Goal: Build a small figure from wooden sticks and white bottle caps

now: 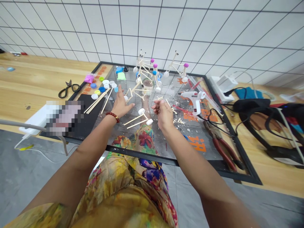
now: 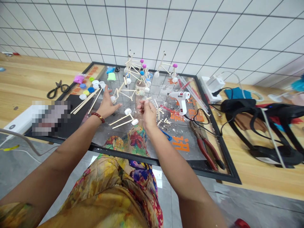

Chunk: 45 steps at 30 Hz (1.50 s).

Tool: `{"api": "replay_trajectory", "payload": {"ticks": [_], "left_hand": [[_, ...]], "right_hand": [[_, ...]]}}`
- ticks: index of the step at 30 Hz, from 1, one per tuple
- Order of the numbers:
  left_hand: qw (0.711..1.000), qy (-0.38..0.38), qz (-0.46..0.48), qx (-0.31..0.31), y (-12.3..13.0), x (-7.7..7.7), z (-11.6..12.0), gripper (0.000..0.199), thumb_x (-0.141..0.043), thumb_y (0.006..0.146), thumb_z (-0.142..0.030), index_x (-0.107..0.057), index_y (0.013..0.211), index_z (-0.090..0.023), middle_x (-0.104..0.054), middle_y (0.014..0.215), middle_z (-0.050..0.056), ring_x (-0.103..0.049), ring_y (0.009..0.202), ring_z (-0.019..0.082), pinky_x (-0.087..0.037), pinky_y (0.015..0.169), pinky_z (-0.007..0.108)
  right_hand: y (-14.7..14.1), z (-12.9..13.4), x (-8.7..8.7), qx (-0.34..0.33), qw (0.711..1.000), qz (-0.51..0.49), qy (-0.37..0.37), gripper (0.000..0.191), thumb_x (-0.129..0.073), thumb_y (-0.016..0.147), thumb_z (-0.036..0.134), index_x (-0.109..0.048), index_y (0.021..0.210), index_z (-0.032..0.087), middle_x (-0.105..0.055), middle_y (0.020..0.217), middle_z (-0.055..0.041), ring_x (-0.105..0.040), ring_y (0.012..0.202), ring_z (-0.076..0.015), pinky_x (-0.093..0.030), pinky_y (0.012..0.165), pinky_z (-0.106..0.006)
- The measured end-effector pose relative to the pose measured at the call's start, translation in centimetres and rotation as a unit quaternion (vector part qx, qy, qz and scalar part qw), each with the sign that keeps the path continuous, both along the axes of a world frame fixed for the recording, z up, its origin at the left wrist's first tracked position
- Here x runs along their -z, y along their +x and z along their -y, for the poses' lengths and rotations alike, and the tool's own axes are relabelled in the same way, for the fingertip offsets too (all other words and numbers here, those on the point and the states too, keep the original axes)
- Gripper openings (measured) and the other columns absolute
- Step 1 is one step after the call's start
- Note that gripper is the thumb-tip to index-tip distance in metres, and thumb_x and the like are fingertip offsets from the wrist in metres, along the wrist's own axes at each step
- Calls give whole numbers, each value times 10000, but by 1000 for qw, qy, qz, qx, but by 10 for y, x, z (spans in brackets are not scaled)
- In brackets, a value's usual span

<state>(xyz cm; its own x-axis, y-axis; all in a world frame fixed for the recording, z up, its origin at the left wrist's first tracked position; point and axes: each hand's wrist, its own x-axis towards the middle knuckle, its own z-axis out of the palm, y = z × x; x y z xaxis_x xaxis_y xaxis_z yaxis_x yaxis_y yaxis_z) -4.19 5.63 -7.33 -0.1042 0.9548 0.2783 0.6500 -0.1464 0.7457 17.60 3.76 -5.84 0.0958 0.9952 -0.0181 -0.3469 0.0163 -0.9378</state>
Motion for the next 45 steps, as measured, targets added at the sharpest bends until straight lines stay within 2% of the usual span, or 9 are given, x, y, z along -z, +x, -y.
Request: {"api": "replay_trajectory", "payload": {"ticks": [5,9,13,18,23,29,34,40,45], "left_hand": [[1000,6,0,4,-1,-1,1,1228,-815,674,-297,-24,1612,-252,-312,1590,225,-473,1381,360,-374,1153,545],[1000,-1,-6,9,-1,-3,3,1195,-795,702,-311,-16,1607,-263,-314,1588,222,-478,1379,362,-371,1153,557],[1000,-9,-14,6,0,-5,4,1202,-787,704,-317,1,1606,-208,-283,1592,251,-461,1387,377,-395,1131,556],[1000,-2,-13,10,-1,-4,2,1207,-783,699,-314,4,1607,-207,-291,1587,243,-470,1378,370,-417,1120,541],[1000,1,-9,0,-2,-1,0,1222,-789,684,-301,-2,1612,-185,-302,1581,247,-494,1359,354,-389,1151,532],[1000,22,0,2,-2,4,-3,1233,-807,660,-294,-25,1611,-241,-321,1584,222,-466,1383,352,-361,1166,554],[1000,9,-2,-5,0,2,-4,1233,-810,661,-286,-29,1608,-170,-308,1574,261,-477,1371,360,-359,1164,532],[1000,10,12,-3,1,0,-4,1213,-809,670,-258,-40,1603,-148,-300,1576,269,-473,1383,355,-360,1166,505],[1000,12,22,-12,-1,3,-4,1199,-798,676,-272,-43,1606,-218,-327,1567,239,-543,1302,330,-409,1125,524]], "right_hand": [[0,0,0,-1,1000,4,-3,413,-606,895,610,-645,812,207,-629,630,35,-502,527,-71,-398,549,-215],[-1,0,-1,-3,1000,-4,-8,375,-593,925,556,-651,814,202,-641,630,30,-503,527,-69,-390,548,-211],[0,0,-2,-5,1000,-15,-15,350,-570,953,500,-654,811,192,-639,617,30,-495,523,-64,-379,548,-203],[-1,0,0,-23,1000,10,-1,395,-600,909,583,-658,826,201,-642,632,34,-499,527,-67,-377,535,-206],[-5,-1,0,-19,999,25,12,440,-591,891,637,-643,809,208,-629,615,35,-492,517,-71,-384,530,-210],[-5,-1,0,-24,999,39,12,453,-609,866,657,-649,820,207,-637,624,30,-493,512,-73,-368,514,-213],[-3,-1,-1,-22,1000,21,5,424,-622,878,611,-660,813,194,-636,616,33,-489,515,-65,-371,528,-200],[-4,-2,0,-5,1000,24,7,442,-613,878,625,-651,795,193,-626,603,34,-484,519,-69,-367,532,-203],[-6,1,4,9,999,35,29,484,-614,834,677,-649,818,194,-619,598,37,-483,525,-77,-387,554,-217]]}}
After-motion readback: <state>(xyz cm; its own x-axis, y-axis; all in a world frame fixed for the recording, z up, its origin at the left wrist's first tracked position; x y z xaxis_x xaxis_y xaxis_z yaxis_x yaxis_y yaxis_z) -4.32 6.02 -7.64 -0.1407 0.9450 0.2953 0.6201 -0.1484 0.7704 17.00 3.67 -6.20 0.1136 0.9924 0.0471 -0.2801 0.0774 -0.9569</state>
